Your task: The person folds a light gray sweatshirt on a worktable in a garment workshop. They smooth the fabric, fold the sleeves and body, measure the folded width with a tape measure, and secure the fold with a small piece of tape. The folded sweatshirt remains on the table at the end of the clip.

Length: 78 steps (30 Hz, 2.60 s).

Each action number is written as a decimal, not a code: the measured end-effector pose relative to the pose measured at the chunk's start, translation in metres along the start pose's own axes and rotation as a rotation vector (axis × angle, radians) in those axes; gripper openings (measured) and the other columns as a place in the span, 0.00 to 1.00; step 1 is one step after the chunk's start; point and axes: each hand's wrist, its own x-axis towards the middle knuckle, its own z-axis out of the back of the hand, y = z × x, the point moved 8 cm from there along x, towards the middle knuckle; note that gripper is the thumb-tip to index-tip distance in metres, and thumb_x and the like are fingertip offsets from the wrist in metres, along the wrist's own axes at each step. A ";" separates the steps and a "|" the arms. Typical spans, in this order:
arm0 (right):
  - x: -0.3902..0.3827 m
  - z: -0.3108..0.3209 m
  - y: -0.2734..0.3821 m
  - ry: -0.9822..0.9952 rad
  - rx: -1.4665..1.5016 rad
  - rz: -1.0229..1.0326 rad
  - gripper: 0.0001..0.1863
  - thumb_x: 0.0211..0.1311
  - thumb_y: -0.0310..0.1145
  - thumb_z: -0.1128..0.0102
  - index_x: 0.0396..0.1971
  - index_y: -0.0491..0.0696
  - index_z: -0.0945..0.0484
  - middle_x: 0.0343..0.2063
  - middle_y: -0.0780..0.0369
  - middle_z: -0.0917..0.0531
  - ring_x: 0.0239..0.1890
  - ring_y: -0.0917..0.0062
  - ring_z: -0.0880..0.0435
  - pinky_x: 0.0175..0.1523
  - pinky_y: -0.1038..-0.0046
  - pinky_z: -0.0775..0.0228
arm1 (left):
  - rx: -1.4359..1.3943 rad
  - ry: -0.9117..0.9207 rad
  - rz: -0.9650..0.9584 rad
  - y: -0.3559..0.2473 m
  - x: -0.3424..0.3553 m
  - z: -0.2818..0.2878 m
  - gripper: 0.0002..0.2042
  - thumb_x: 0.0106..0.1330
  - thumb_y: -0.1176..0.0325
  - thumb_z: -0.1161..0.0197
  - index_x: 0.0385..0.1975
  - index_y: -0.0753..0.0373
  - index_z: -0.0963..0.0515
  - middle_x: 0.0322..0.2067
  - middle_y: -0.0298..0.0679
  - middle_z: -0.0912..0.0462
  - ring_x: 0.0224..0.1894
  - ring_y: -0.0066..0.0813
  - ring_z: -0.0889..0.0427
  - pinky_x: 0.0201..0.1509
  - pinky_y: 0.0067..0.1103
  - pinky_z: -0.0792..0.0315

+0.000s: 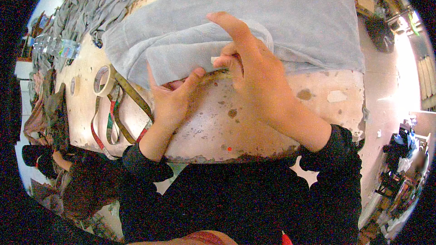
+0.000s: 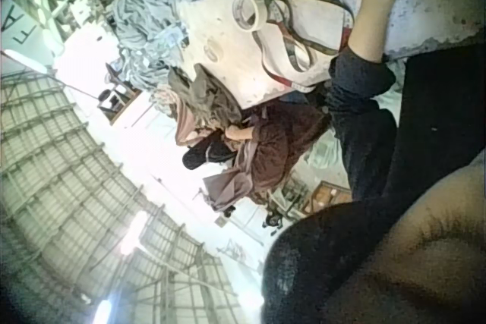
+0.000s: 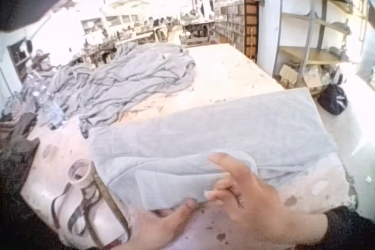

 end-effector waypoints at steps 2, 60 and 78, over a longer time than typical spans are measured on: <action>0.002 -0.005 -0.002 0.027 -0.035 -0.016 0.26 0.55 0.20 0.36 0.55 0.49 0.28 0.41 0.61 0.15 0.38 0.76 0.15 0.46 0.75 0.25 | -0.019 0.062 -0.004 0.002 -0.004 -0.006 0.46 0.56 0.87 0.34 0.67 0.61 0.61 0.54 0.45 0.33 0.56 0.35 0.26 0.56 0.28 0.25; -0.027 0.015 -0.029 0.580 -0.070 0.527 0.23 0.53 0.18 0.45 0.47 0.56 0.20 0.56 0.68 0.21 0.64 0.68 0.30 0.65 0.61 0.44 | 0.954 0.171 -0.633 -0.056 -0.133 -0.029 0.16 0.57 0.78 0.35 0.45 0.64 0.29 0.46 0.47 0.25 0.50 0.44 0.24 0.49 0.27 0.30; -0.032 -0.006 -0.044 0.522 0.202 0.276 0.13 0.69 0.39 0.46 0.33 0.46 0.20 0.25 0.63 0.27 0.34 0.73 0.31 0.50 0.70 0.45 | 0.697 -0.192 -0.173 -0.030 -0.078 -0.025 0.13 0.74 0.63 0.45 0.38 0.69 0.21 0.23 0.33 0.22 0.26 0.16 0.32 0.30 0.18 0.35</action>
